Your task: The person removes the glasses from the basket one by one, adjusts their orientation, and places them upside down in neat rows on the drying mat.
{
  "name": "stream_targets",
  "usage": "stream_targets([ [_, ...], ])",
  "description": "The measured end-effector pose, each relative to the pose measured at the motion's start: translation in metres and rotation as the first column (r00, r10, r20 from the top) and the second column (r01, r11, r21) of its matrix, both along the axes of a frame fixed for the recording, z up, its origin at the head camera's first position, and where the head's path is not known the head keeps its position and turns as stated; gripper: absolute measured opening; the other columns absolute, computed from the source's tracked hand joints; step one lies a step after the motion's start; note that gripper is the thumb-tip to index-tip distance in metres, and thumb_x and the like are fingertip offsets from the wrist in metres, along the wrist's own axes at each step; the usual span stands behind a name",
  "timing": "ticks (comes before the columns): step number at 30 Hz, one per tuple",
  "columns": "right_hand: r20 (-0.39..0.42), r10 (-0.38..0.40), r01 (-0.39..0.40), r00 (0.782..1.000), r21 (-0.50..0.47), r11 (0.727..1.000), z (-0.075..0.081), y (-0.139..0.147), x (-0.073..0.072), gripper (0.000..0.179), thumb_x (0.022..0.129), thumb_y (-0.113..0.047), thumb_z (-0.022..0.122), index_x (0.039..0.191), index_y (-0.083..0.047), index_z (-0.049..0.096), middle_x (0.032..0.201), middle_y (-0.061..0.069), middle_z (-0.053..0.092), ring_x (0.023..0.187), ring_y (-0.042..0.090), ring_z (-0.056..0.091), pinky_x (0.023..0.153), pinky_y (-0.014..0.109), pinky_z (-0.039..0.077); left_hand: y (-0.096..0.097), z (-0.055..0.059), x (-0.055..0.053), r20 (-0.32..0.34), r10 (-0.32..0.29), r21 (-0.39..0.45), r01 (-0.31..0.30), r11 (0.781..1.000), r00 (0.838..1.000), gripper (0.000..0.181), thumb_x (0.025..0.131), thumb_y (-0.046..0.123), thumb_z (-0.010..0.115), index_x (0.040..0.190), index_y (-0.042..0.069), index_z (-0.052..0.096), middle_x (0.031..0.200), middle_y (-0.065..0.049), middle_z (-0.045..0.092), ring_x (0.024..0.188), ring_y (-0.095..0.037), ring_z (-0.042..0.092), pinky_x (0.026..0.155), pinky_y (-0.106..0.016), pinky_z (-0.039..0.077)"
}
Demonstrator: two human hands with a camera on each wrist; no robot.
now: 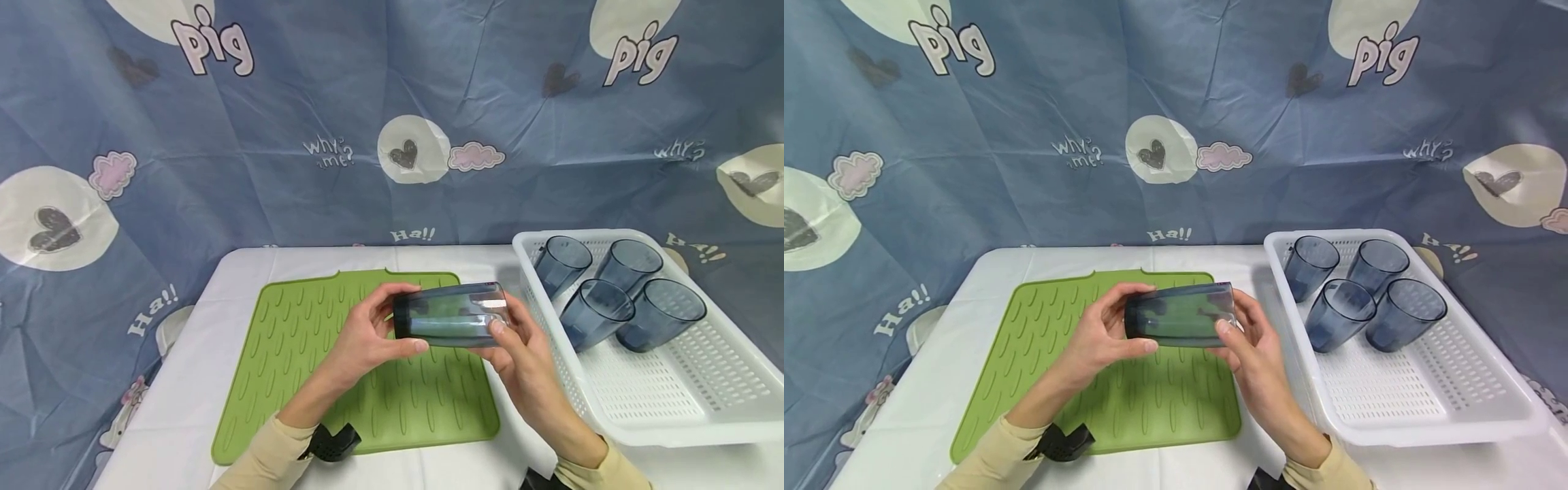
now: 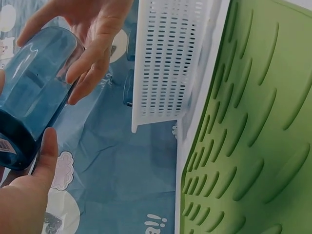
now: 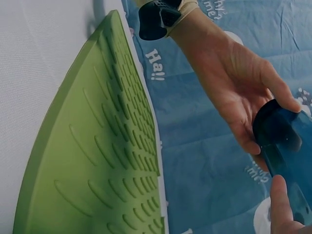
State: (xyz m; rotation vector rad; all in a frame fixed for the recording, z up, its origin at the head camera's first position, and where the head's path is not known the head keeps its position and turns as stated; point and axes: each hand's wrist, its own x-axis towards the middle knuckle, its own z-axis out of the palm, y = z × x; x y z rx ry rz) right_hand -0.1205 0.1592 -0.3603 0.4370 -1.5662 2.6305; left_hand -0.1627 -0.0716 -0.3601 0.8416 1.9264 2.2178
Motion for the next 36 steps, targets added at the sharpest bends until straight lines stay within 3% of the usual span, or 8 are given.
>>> stream_targets([
  [9,0.004,0.004,-0.004,1.0,0.012,1.0,-0.0002,-0.0002,-0.0006,0.042,0.098,0.0,0.048,0.139,0.0,0.042,0.126,0.018,0.051,0.106,0.023,0.06,0.087,0.04,0.056,-0.0009,0.0016,-0.0012,0.04,-0.022,0.022,0.022,1.0,0.999,0.07,0.071,-0.005,0.082,0.134,0.006,0.053,0.133,-0.018,0.048,0.113,-0.036,0.058,0.098,-0.041,0.049],
  [17,0.044,0.005,-0.006,0.999,0.032,0.999,-0.001,0.0018,-0.0025,0.042,0.096,-0.001,0.049,0.137,-0.002,0.044,0.127,0.016,0.05,0.108,0.02,0.058,0.092,0.037,0.054,-0.0026,0.0029,-0.0005,0.031,-0.013,0.062,0.011,0.998,0.999,0.071,0.07,-0.006,0.08,0.133,0.001,0.049,0.132,-0.019,0.049,0.114,-0.035,0.056,0.1,-0.039,0.048],
  [36,0.074,0.024,-0.036,0.997,0.169,0.985,-0.0011,0.0029,-0.0023,0.046,0.096,0.001,0.051,0.141,-0.006,0.041,0.133,0.012,0.048,0.115,0.018,0.051,0.096,0.027,0.048,-0.0081,0.0055,0.0008,0.08,0.011,0.128,-0.021,0.992,0.997,0.072,0.071,-0.009,0.078,0.135,-0.002,0.047,0.129,-0.021,0.051,0.115,-0.033,0.057,0.098,-0.04,0.049],
])
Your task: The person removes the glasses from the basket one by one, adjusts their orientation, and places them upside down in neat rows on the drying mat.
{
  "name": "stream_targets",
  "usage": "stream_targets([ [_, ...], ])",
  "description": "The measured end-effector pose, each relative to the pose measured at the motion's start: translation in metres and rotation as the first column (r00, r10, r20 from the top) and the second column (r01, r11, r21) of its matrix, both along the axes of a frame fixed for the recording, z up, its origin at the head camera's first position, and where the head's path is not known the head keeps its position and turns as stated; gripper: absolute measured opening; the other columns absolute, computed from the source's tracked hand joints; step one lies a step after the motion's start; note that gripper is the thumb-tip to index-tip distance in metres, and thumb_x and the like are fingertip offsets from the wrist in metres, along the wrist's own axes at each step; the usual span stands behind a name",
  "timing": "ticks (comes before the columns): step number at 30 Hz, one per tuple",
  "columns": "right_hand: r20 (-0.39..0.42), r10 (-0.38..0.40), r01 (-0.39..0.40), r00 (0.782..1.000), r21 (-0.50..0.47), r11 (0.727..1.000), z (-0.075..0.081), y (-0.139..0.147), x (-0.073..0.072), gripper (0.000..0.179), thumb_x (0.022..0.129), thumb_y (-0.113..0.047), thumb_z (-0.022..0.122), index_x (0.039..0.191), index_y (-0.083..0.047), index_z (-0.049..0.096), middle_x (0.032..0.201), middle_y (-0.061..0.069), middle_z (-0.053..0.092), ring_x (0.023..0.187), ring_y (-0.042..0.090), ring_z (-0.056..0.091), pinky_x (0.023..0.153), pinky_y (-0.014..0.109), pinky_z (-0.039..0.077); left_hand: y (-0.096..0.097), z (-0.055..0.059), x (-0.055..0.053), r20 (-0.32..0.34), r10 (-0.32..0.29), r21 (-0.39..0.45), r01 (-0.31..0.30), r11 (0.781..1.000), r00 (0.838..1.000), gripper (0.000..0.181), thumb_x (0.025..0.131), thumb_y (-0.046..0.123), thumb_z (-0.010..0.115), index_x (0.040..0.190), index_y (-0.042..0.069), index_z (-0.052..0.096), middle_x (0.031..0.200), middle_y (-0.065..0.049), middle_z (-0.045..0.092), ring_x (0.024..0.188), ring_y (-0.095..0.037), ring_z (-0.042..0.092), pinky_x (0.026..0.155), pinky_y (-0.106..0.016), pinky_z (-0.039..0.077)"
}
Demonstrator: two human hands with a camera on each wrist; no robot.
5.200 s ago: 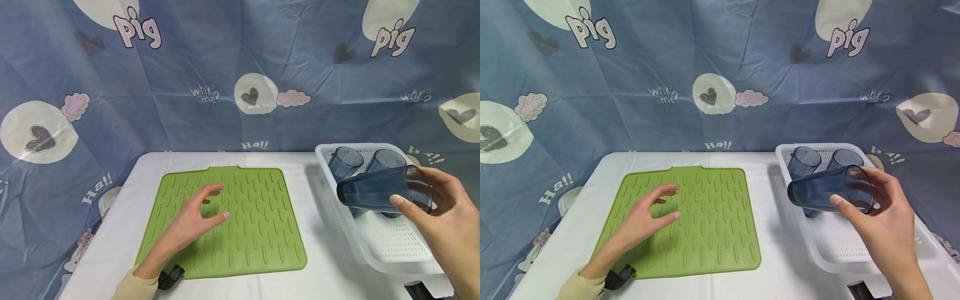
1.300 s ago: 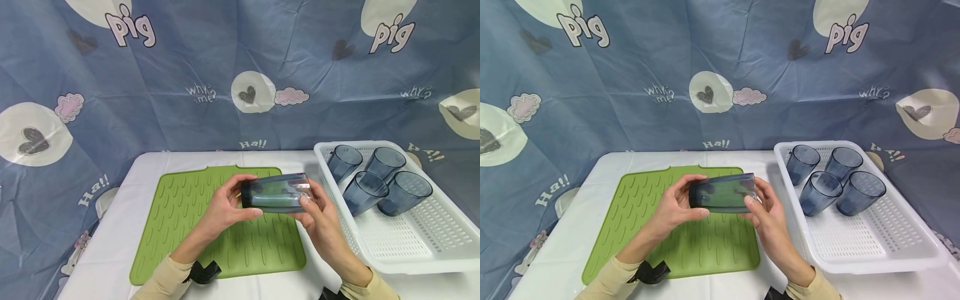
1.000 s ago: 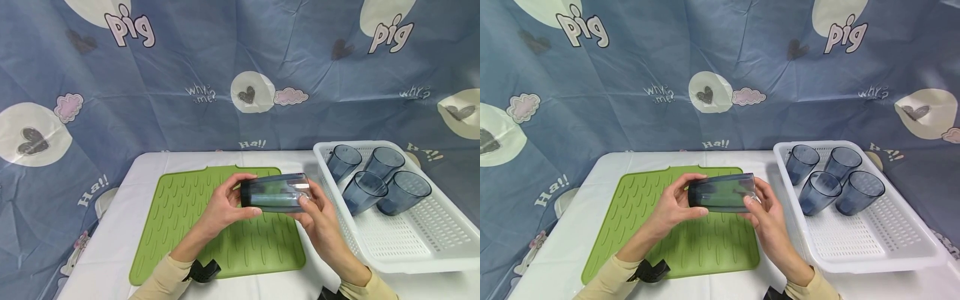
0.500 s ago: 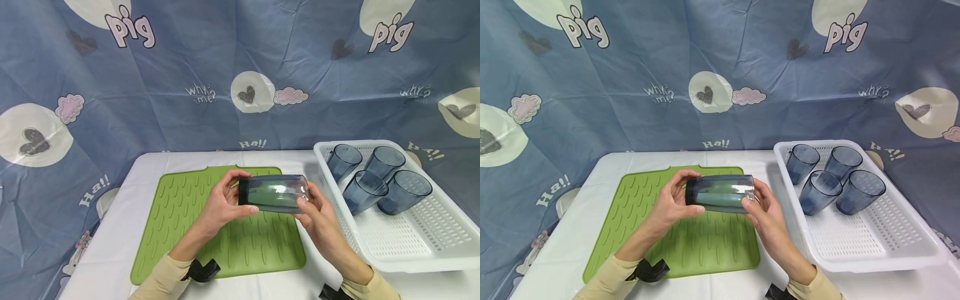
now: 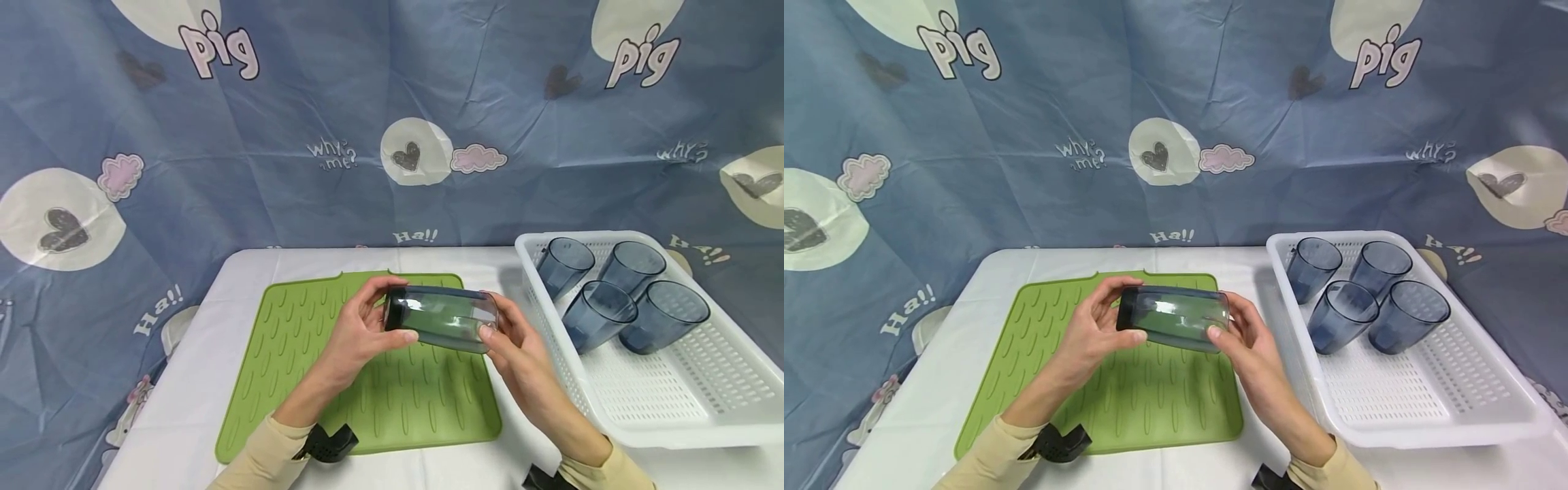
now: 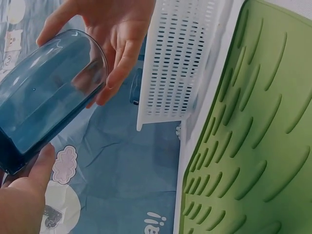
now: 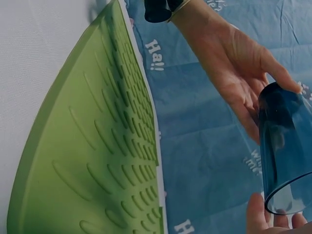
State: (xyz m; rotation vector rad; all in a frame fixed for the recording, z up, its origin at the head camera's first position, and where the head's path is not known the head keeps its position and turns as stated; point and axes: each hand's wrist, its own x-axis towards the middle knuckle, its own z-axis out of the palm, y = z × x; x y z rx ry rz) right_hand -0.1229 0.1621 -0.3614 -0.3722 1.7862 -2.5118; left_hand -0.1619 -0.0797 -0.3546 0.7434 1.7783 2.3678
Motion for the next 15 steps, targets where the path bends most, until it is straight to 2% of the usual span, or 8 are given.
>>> stream_targets([
  [8,-0.055,-0.028,0.032,0.998,0.063,0.997,-0.002,0.0,-0.002,0.049,0.095,0.002,0.051,0.143,-0.004,0.038,0.142,0.014,0.042,0.127,0.026,0.045,0.104,0.028,0.043,-0.003,0.0,0.002,0.014,0.027,0.002,-0.027,1.0,1.0,0.074,0.069,-0.01,0.077,0.136,0.0,0.046,0.132,-0.022,0.05,0.119,-0.034,0.055,0.101,-0.04,0.047],
  [15,-0.119,-0.092,0.107,0.989,0.13,0.986,-0.001,0.003,-0.002,0.05,0.095,0.005,0.053,0.143,0.002,0.038,0.145,0.015,0.043,0.132,0.027,0.042,0.104,0.028,0.041,-0.012,0.001,0.0,0.027,0.062,-0.02,-0.061,0.998,0.998,0.073,0.07,-0.008,0.077,0.136,0.002,0.047,0.133,-0.021,0.05,0.12,-0.034,0.054,0.1,-0.04,0.048],
])
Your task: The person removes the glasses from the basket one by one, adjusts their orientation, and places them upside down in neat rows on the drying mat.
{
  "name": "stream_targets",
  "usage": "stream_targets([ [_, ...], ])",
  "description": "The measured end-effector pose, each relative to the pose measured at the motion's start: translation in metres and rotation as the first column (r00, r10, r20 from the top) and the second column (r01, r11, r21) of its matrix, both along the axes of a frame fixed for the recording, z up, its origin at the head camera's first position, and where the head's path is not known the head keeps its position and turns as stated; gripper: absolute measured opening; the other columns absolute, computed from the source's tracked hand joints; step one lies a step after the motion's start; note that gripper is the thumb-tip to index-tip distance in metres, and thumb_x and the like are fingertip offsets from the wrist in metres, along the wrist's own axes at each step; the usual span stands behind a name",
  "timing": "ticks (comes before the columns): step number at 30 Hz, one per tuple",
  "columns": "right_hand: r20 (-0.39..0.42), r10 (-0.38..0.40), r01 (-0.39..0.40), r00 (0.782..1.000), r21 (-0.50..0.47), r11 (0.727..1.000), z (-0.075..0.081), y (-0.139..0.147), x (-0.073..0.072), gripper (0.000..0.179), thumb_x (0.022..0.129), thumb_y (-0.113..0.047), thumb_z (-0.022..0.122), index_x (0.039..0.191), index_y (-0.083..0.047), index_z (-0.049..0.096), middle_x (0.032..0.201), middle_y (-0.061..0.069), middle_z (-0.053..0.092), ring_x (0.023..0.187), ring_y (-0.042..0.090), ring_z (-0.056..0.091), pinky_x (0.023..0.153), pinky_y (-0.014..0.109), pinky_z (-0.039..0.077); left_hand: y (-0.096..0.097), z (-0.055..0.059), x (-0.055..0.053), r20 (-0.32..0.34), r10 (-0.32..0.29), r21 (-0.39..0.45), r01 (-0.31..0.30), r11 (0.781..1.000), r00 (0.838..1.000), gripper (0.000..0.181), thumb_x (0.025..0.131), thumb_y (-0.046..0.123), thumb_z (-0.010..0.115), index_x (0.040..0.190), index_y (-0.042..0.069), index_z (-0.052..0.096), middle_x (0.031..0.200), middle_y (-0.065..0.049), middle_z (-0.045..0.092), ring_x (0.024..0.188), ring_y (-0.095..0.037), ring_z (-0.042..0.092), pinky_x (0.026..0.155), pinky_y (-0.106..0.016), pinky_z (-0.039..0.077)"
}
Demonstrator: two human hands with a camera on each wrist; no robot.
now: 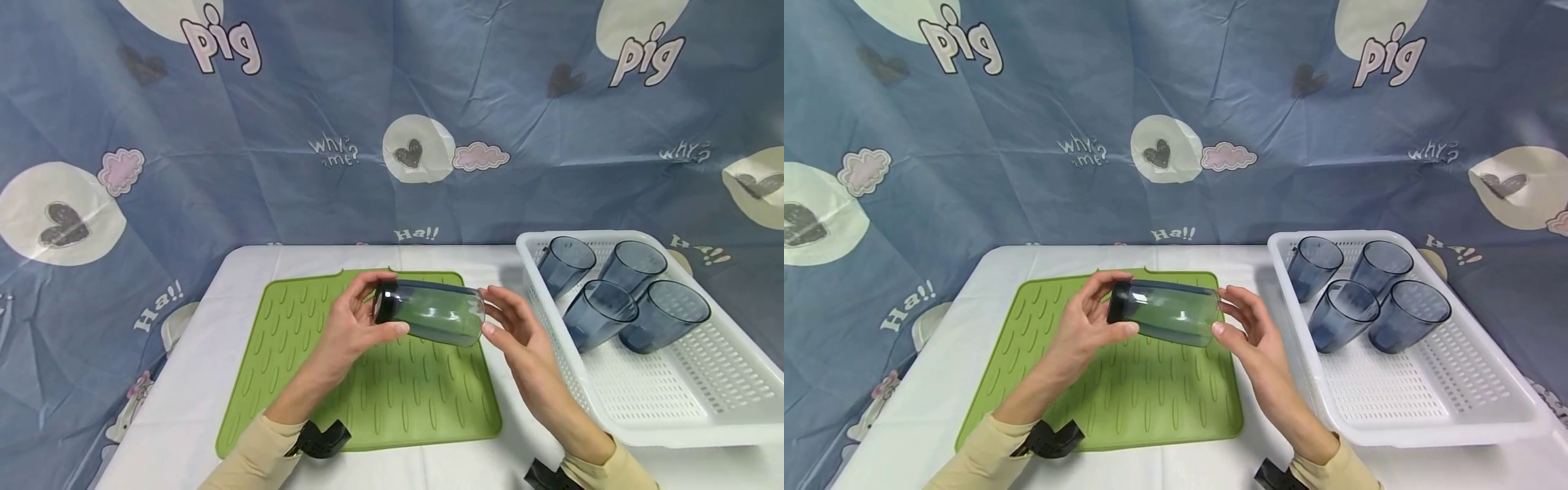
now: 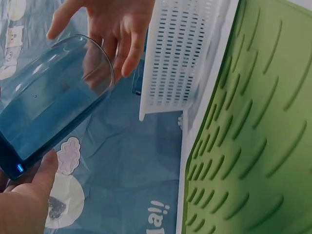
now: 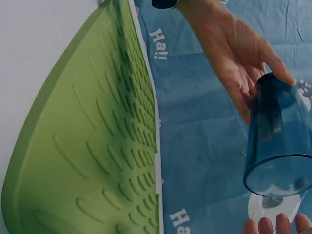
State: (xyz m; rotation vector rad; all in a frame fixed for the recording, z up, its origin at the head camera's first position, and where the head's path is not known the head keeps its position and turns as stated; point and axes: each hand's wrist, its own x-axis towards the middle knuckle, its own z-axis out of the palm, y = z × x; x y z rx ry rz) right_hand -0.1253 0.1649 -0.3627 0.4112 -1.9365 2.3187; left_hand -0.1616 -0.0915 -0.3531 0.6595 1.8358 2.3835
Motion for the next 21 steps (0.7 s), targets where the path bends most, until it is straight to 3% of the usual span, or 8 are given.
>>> stream_targets([
  [13,-0.12,-0.046,0.065,0.992,0.161,0.985,0.003,0.009,0.0,0.05,0.093,0.005,0.06,0.14,0.001,0.043,0.142,0.012,0.048,0.132,0.031,0.043,0.105,0.032,0.041,-0.021,-0.003,-0.001,0.01,0.082,-0.098,-0.08,0.992,0.997,0.071,0.074,-0.004,0.08,0.138,0.007,0.05,0.132,-0.018,0.055,0.121,-0.03,0.055,0.101,-0.036,0.047],
  [21,-0.229,-0.042,0.086,0.973,0.189,0.978,0.007,0.016,0.002,0.053,0.088,0.013,0.061,0.139,0.004,0.046,0.142,0.017,0.048,0.13,0.028,0.044,0.105,0.03,0.04,-0.036,-0.001,-0.001,-0.011,0.19,-0.166,-0.189,0.968,0.982,0.075,0.071,-0.007,0.081,0.137,0.005,0.049,0.133,-0.012,0.056,0.121,-0.025,0.055,0.103,-0.031,0.045],
])
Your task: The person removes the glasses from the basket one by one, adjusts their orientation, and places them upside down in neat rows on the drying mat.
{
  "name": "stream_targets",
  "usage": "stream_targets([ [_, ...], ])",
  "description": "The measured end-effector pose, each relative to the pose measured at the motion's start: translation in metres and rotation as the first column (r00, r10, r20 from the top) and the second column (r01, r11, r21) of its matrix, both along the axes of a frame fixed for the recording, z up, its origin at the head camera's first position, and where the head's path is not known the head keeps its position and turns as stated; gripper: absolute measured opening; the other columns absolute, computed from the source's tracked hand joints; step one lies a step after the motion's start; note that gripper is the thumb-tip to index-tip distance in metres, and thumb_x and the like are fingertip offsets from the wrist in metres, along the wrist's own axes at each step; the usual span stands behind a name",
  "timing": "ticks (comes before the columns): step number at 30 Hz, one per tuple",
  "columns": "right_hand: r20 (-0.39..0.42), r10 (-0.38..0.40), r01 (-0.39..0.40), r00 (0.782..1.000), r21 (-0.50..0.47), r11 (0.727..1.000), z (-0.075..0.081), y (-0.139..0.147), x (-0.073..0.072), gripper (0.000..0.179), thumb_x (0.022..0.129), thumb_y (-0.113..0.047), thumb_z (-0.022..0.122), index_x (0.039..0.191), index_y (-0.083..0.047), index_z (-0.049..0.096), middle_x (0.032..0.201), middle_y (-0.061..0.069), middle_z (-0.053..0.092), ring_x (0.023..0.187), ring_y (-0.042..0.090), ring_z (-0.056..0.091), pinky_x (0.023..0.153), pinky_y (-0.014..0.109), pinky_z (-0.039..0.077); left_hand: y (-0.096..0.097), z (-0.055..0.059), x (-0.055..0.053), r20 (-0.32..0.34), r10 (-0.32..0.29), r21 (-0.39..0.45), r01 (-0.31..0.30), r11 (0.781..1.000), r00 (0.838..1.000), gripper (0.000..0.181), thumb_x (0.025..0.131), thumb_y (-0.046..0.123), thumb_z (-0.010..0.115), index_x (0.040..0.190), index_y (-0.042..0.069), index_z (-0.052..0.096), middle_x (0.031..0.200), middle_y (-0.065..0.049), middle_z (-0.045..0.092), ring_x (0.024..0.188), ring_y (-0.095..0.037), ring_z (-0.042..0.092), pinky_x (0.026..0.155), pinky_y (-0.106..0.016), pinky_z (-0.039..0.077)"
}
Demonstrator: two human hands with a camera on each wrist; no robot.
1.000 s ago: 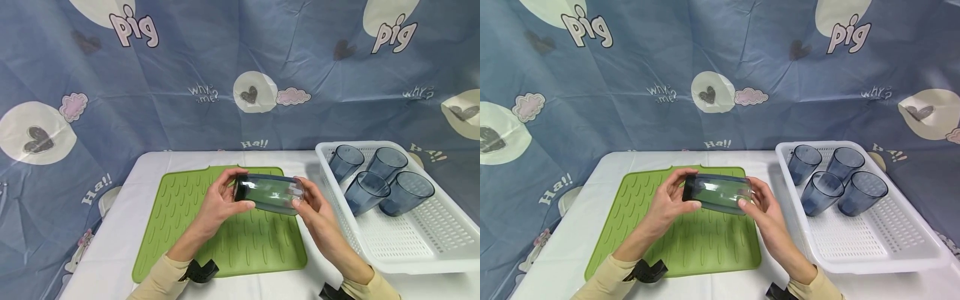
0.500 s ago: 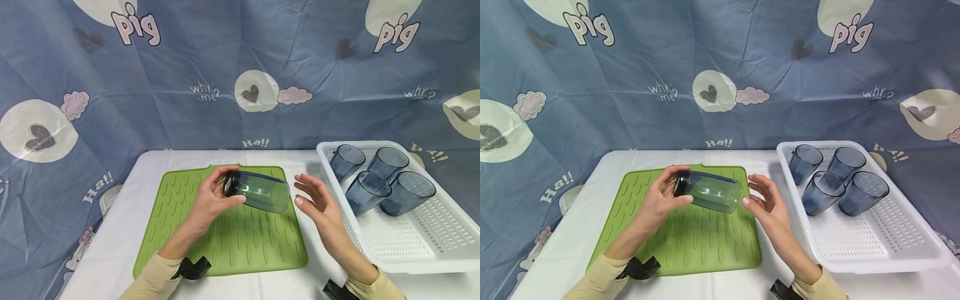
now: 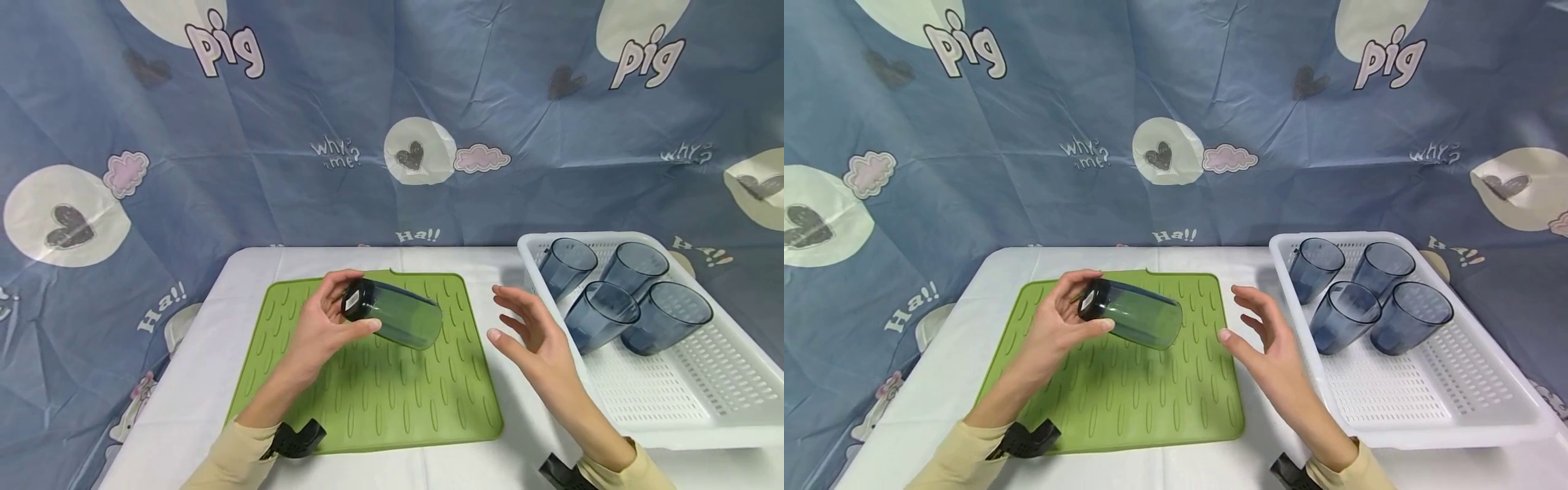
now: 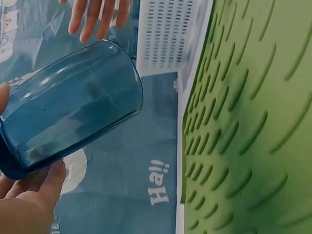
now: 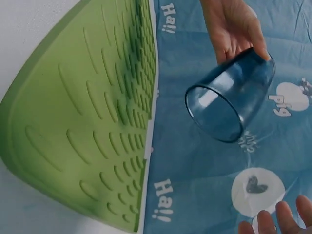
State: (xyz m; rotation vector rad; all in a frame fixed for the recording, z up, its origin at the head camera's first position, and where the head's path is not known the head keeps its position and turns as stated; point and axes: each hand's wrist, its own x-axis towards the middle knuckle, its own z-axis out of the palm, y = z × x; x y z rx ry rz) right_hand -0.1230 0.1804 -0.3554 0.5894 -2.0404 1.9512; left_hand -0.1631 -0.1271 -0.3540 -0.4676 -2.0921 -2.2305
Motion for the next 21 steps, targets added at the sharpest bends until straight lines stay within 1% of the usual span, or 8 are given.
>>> stream_targets([
  [3,-0.015,-0.002,0.002,1.0,-0.001,1.0,0.0,0.004,0.0,0.054,0.088,0.015,0.061,0.138,0.006,0.046,0.141,0.018,0.048,0.13,0.027,0.045,0.104,0.03,0.04,-0.005,0.001,0.0,0.005,0.025,-0.013,-0.025,1.0,1.0,0.074,0.071,-0.008,0.081,0.136,0.004,0.047,0.132,-0.012,0.057,0.12,-0.023,0.055,0.101,-0.03,0.046],
  [5,-0.011,-0.004,0.004,1.0,0.007,1.0,0.0,0.007,0.001,0.054,0.088,0.015,0.061,0.138,0.006,0.045,0.141,0.016,0.049,0.13,0.027,0.045,0.105,0.031,0.04,-0.009,0.002,0.0,0.006,0.041,-0.024,-0.041,0.999,0.999,0.073,0.072,-0.007,0.081,0.135,0.004,0.047,0.131,-0.011,0.057,0.12,-0.022,0.056,0.1,-0.028,0.047],
  [11,-0.002,-0.011,0.011,1.0,0.04,0.999,-0.001,0.014,0.0,0.054,0.089,0.013,0.061,0.139,0.006,0.044,0.141,0.016,0.048,0.131,0.032,0.043,0.106,0.031,0.039,-0.02,0.004,-0.001,-0.003,0.095,-0.031,-0.095,0.995,0.996,0.071,0.071,-0.01,0.081,0.132,0.003,0.046,0.129,-0.01,0.059,0.118,-0.02,0.057,0.099,-0.027,0.047],
  [17,0.008,-0.016,0.016,1.0,0.046,0.999,-0.002,0.017,0.001,0.054,0.089,0.013,0.062,0.14,0.005,0.044,0.142,0.018,0.047,0.132,0.029,0.043,0.106,0.031,0.039,-0.033,0.005,-0.001,0.012,0.149,-0.05,-0.148,0.988,0.989,0.068,0.074,-0.009,0.08,0.131,0.005,0.045,0.126,-0.007,0.06,0.115,-0.018,0.058,0.094,-0.024,0.049],
  [21,0.013,-0.018,0.018,1.0,0.042,0.999,-0.001,0.018,0.003,0.055,0.089,0.013,0.061,0.14,0.005,0.044,0.142,0.019,0.046,0.132,0.031,0.042,0.106,0.031,0.039,-0.042,0.004,-0.002,0.026,0.179,-0.054,-0.178,0.983,0.983,0.065,0.076,-0.008,0.079,0.13,0.006,0.045,0.124,-0.006,0.06,0.115,-0.017,0.058,0.098,-0.025,0.047],
])
